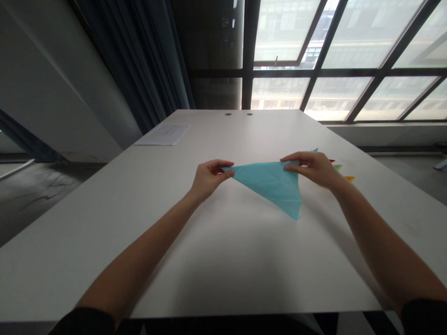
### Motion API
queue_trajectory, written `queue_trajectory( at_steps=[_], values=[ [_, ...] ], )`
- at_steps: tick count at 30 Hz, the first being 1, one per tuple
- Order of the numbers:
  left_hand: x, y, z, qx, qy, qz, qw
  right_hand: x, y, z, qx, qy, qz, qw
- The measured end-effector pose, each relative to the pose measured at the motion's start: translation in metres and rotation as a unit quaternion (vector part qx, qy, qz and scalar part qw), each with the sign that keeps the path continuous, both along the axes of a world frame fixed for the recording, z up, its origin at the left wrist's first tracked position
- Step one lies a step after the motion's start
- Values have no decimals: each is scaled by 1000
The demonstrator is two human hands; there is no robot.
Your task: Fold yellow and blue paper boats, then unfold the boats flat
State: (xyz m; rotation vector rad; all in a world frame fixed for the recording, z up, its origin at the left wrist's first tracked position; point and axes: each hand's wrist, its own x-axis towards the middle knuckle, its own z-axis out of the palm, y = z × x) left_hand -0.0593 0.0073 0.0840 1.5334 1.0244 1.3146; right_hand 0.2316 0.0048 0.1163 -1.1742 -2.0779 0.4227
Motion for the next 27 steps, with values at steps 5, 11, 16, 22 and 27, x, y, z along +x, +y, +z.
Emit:
queue_trajectory(
  at_steps=[5, 11, 16, 22, 27],
  values=[
    [-2, 0, -3, -18, 3, 13, 1000, 4, 0, -5, 18, 13, -16, 1000],
    [-3, 0, -5, -17, 2, 11, 1000, 7, 2, -8, 24, 1, -23, 999],
    [-3, 0, -4, -14, 5, 14, 1000, 8, 2, -7, 32, -10, -23, 999],
    [-2, -1, -3, -18, 2, 28, 999, 9, 2, -8, 40, -5, -24, 999],
    [-1, -2, -3, -20, -11, 31, 999, 9, 1, -7, 45, -10, -16, 999]
  ],
)
